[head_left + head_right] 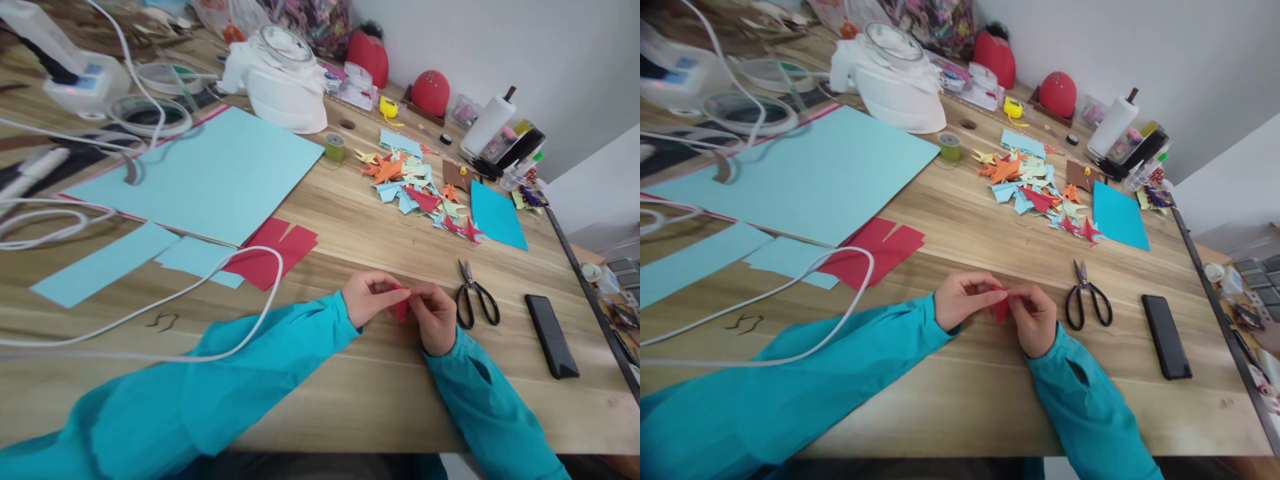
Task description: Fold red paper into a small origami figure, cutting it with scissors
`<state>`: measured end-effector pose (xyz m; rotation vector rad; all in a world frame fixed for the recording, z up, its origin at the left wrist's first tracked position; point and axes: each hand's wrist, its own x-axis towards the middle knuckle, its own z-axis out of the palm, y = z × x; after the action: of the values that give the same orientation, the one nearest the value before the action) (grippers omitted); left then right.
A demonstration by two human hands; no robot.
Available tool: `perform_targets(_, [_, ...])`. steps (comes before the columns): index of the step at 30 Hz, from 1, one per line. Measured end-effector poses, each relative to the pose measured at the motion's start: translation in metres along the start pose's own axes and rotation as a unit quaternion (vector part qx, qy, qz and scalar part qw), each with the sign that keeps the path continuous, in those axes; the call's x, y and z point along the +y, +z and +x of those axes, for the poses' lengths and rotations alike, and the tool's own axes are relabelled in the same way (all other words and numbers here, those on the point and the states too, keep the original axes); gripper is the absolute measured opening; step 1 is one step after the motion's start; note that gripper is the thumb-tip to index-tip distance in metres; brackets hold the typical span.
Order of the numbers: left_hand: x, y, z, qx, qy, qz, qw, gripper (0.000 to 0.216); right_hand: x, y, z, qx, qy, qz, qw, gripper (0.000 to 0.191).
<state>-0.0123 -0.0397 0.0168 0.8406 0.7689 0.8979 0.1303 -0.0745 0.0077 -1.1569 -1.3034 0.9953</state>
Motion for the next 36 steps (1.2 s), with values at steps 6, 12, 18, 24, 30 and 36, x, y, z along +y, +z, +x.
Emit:
perform_targets(6, [0.0005, -0.0001, 0.0008, 0.013, 0.013, 0.025, 1.0, 0.036, -0.0045, 0.0031, 0.0014, 0.001, 0.036, 0.04, 0.999, 0.017])
perform_targets(12, [0.0005, 0.0008, 0.0015, 0.052, 0.025, 0.044, 0.997, 0.033, -0.0014, 0.0024, 0.0047, 0.031, 0.072, 0.033, 0.996, 0.024])
perform_targets(18, [0.0008, -0.0003, 0.002, 0.067, 0.026, 0.047, 0.996, 0.02, 0.0023, 0.0, 0.0036, 0.015, 0.086, 0.079, 0.993, 0.02])
perform_targets(24, [-0.002, -0.0027, 0.0026, 0.058, 0.051, 0.072, 0.994, 0.012, -0.001, 0.0019, 0.0054, 0.013, 0.076, 0.064, 0.995, 0.017])
perform_targets(30, [0.0, -0.0017, 0.0005, 0.044, 0.044, 0.068, 0.996, 0.018, -0.0039, 0.0024, 0.0058, 0.018, 0.052, 0.038, 0.998, 0.014])
perform_targets(36, [-0.0008, -0.0038, 0.0004, 0.01, 0.037, 0.05, 0.998, 0.028, -0.001, 0.0012, 0.0063, 0.04, 0.038, 0.018, 0.998, 0.014])
